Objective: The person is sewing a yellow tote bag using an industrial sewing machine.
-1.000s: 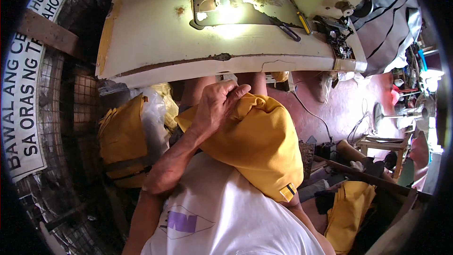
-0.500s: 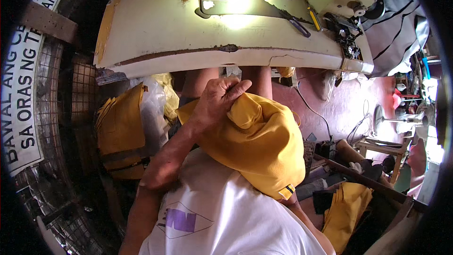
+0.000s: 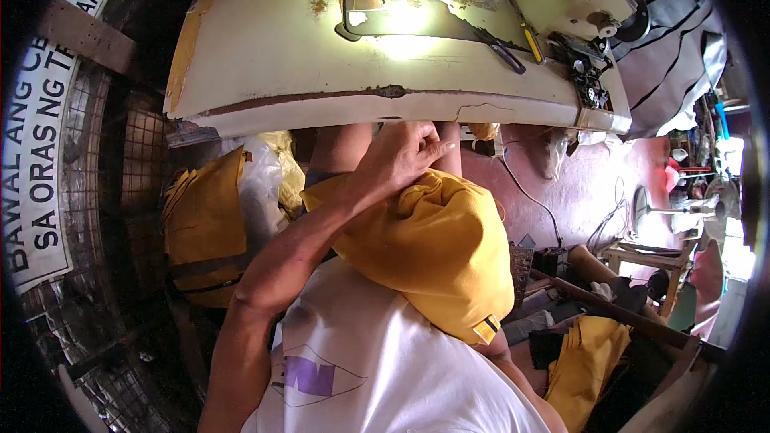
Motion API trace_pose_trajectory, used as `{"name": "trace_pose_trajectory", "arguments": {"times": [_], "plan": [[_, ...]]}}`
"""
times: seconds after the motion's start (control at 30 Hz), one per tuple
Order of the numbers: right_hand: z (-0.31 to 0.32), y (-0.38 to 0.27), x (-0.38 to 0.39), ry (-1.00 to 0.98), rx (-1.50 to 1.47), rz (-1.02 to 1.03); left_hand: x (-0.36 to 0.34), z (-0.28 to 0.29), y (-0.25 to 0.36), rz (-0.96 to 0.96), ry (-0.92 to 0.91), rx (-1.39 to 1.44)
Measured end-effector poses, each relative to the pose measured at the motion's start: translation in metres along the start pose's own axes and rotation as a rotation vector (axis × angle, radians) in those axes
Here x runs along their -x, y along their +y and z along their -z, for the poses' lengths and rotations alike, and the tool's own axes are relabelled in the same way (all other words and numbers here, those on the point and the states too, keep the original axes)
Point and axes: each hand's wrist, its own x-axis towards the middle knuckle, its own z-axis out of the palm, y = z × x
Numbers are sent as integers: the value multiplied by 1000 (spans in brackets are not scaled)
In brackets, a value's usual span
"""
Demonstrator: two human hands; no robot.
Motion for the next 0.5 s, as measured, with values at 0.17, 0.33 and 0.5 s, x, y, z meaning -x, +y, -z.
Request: {"name": "trace_pose_trajectory", "arguments": {"times": [0.17,0.33,0.5], "plan": [[11,-5,12,22,30,-5,1,5,5,11,70,46],[14,-6,17,54,64,-13,6,-4,-4,59,-5,26],[11,-4,16,98,99,-28,10,0,2,94,-48,7]]}}
